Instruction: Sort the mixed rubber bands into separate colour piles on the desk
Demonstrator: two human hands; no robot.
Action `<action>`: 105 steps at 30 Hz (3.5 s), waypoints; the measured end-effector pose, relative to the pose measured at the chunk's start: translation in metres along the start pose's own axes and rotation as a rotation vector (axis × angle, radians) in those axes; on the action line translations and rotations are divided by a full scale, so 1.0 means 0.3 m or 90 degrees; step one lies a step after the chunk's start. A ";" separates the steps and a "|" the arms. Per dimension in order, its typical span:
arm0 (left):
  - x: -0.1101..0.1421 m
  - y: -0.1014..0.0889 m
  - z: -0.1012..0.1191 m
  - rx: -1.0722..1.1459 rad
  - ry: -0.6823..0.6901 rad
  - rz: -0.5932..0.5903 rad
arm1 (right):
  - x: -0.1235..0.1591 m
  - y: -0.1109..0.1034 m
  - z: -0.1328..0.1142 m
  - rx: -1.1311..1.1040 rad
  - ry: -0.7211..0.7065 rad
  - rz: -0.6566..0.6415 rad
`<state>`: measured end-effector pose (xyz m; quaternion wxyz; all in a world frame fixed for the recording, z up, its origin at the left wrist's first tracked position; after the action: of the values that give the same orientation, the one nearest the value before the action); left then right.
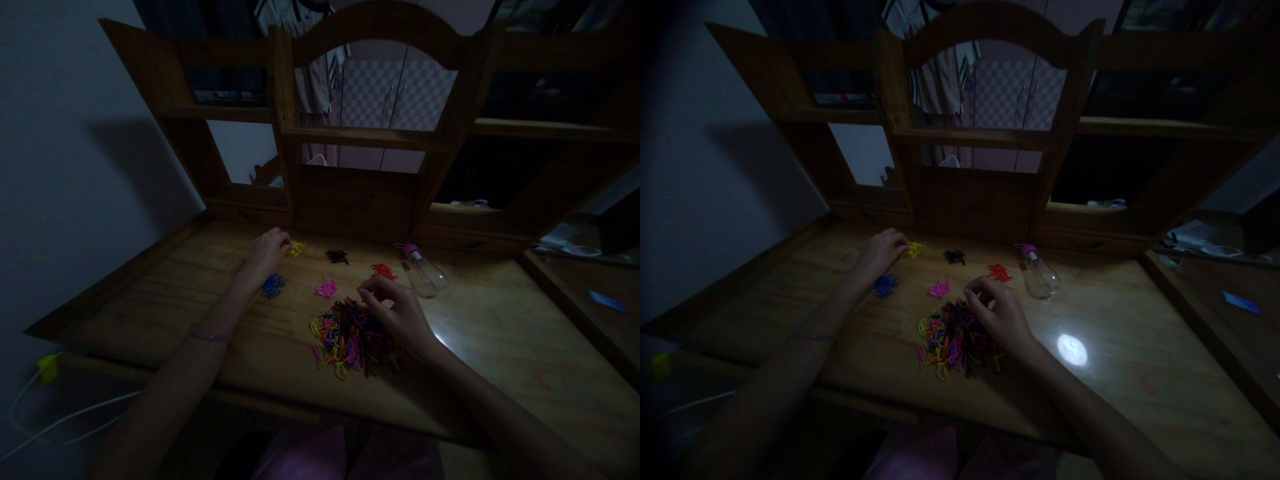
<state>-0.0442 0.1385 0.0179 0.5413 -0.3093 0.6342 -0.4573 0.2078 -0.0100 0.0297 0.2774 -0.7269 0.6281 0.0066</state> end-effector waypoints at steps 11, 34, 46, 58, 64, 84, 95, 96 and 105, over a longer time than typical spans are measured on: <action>-0.002 -0.010 -0.021 0.015 -0.016 0.043 | 0.004 0.016 -0.008 0.044 -0.035 -0.033; 0.034 -0.152 0.115 0.169 0.084 0.067 | 0.037 0.068 -0.059 0.100 -0.121 -0.074; 0.461 -0.140 0.341 0.341 0.114 -0.226 | 0.036 0.028 -0.039 0.089 -0.096 -0.012; 0.434 -0.060 0.329 0.339 0.050 -0.219 | 0.033 0.012 -0.055 0.109 -0.131 0.005; 0.414 -0.030 0.339 0.286 0.082 -0.266 | 0.035 0.033 -0.046 0.121 -0.118 -0.023; 0.481 -0.020 0.260 0.412 -0.021 -0.276 | 0.033 0.016 -0.051 0.140 -0.148 0.004; 0.199 -0.071 0.030 0.420 -0.100 -0.107 | 0.033 0.020 -0.042 0.147 -0.135 -0.001; 0.150 -0.063 0.017 0.402 -0.091 -0.100 | 0.033 0.019 -0.041 0.146 -0.137 0.002; -0.006 0.012 -0.011 0.271 -0.068 0.035 | 0.026 0.016 -0.040 0.151 -0.125 -0.001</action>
<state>-0.0468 0.1423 0.0152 0.6392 -0.1943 0.5019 -0.5493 0.2011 -0.0224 0.0350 0.4216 -0.6856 0.5935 0.0032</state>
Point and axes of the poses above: each hand's wrist, its own x-axis away from the middle knuckle, its own y-axis out of the palm, z = x × y, the point moved 9 cm from there along -x, towards the middle knuckle, and after that the axes turned 10 degrees about -x, right-handed, at the moved point
